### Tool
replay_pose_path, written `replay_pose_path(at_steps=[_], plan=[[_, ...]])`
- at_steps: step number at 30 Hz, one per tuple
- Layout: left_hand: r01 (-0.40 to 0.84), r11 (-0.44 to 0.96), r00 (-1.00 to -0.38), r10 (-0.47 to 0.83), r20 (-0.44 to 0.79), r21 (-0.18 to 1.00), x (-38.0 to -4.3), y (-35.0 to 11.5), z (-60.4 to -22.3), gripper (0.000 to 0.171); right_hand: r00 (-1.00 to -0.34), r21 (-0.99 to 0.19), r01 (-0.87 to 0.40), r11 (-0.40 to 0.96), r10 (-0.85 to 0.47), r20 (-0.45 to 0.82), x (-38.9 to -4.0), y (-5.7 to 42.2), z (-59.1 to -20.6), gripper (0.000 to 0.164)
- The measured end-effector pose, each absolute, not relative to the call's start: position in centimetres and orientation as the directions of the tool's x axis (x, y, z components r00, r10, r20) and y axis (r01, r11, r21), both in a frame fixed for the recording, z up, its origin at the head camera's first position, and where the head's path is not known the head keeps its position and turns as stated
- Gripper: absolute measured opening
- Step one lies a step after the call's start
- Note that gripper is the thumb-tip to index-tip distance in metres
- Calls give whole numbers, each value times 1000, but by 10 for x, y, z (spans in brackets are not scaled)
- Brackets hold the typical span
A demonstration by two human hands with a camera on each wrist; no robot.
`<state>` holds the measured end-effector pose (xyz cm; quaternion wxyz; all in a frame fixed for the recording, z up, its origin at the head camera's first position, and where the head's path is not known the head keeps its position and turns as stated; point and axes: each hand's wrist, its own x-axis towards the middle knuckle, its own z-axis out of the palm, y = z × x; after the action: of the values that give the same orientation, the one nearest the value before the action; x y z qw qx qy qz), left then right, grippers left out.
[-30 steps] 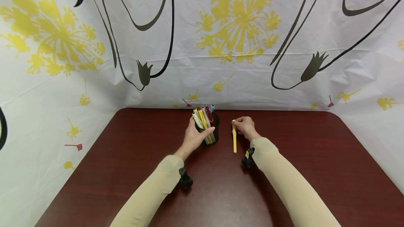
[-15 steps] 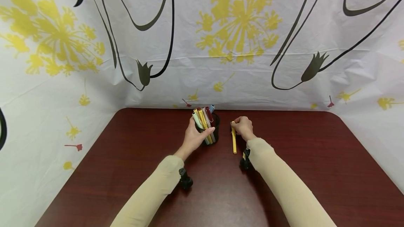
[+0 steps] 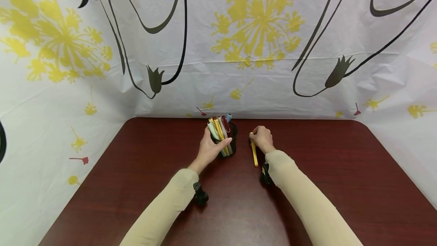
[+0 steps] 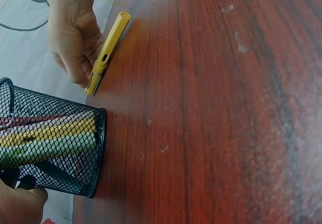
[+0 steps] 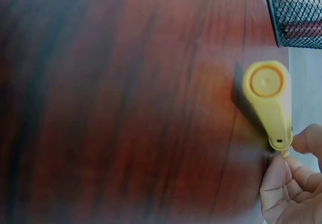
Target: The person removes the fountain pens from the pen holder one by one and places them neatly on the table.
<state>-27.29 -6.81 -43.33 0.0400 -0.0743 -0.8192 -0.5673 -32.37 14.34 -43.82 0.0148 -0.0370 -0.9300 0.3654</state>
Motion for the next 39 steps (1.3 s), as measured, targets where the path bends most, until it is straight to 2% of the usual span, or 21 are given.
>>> replay_pose_path(at_steps=[13,25,31,39], plan=[[163,342,-987,72,147,925,-273,-68,-433,94,-998,-707,40,706,68,11,-325,148,-441,29],[176,335,-984,76,160,926,-274,-69,-435,95,-998,-787,39,615,59,-3,-320,153,-443,31],[178,326,-984,83,159,929,-273,-69,-436,94,-998,-867,35,496,63,-4,-317,160,-445,33],[166,344,-986,72,150,924,-273,-69,-435,97,-991,-979,23,205,131,4,-319,164,-428,32]])
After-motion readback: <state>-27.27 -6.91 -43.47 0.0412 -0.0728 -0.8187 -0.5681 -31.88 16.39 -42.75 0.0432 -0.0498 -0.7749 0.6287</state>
